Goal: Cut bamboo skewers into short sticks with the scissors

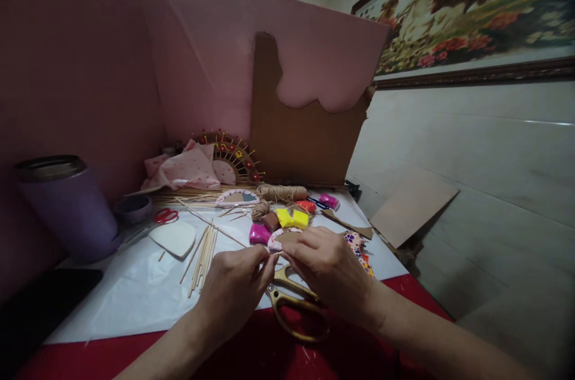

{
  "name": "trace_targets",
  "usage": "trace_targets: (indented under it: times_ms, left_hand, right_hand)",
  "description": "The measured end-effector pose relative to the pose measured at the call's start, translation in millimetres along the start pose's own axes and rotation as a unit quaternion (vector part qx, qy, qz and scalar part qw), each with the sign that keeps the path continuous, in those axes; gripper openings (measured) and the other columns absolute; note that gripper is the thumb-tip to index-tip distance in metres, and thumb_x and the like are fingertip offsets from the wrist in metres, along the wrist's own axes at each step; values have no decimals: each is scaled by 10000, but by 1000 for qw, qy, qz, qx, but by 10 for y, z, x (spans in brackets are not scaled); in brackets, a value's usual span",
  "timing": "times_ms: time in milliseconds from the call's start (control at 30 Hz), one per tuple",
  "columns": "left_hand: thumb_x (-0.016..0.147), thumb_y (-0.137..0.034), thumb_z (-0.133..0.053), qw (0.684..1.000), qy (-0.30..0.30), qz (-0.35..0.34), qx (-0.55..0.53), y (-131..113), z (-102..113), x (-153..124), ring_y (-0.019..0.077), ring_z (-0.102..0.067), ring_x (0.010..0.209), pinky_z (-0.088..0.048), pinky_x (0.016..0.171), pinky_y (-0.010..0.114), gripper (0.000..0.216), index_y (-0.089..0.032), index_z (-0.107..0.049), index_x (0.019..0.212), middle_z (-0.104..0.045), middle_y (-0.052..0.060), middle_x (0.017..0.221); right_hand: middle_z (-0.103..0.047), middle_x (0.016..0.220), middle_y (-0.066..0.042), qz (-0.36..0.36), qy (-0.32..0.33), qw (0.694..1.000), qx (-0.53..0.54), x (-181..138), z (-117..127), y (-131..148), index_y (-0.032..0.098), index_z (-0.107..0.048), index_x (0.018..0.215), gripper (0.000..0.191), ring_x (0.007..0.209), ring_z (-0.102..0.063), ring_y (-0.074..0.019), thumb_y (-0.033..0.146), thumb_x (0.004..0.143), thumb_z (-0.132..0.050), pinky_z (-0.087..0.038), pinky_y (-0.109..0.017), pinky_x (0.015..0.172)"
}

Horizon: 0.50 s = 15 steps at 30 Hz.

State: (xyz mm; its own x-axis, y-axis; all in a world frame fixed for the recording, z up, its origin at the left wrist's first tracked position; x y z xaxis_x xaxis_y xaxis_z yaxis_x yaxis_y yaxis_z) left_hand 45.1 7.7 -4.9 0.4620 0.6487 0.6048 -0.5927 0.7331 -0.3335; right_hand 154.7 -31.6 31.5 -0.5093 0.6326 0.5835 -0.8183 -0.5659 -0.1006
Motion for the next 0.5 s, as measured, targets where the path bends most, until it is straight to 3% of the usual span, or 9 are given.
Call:
trace_targets:
  times_ms: [133, 300, 433, 500]
  left_hand:
    - [866, -309, -441, 999, 36, 34, 11, 38, -51, -4, 93, -428, 428, -285, 493, 232, 314, -175, -495, 587, -519, -14, 488]
    - [857, -331, -435, 993, 64, 93, 30, 111, -91, 2, 101, -389, 451, -235, 514, 258, 318, -175, -489, 585, -490, -12, 491]
    - [839, -353, -458, 979, 113, 106, -131, 158, -100, 53, 88, -318, 476, -228, 506, 240, 330, -169, -479, 566, -391, -37, 490]
    - [807, -379, -501, 939, 170, 119, -275, 170, -142, 59, 76, -281, 472, -221, 479, 220, 331, -161, -495, 558, -343, -50, 489]
  right_hand:
    - [-653, 745, -65, -23, -4, 1000, 18, -16, -56, 19, 154, -644, 838, 183, 707, -570, -169, 164, 886, -468, -400, -273, 646]
    - [-596, 586, -51, -45, -6, 999, -12, -14, -162, 59, 140, -589, 621, 264, 561, -536, -153, 138, 856, -469, -364, -261, 542]
    - [-635, 680, -46, -62, 60, 989, 117, 59, -163, -79, 144, -613, 720, 168, 621, -558, -137, 139, 843, -500, -381, -240, 574]
    - [-619, 652, -16, -73, 96, 961, 248, 97, -142, -173, 157, -620, 723, 144, 599, -543, -117, 138, 820, -515, -396, -227, 572]
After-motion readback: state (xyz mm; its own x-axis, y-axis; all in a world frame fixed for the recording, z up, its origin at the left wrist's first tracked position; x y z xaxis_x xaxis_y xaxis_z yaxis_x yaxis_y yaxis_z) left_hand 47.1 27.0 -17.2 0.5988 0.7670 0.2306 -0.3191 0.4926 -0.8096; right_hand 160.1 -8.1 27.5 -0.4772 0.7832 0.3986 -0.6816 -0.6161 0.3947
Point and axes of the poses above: each hand's wrist, its own x-axis towards the middle knuckle, its own z-axis out of the back of the hand, y = z × x, the point moved 7 cm from there along x, towards the middle knuckle
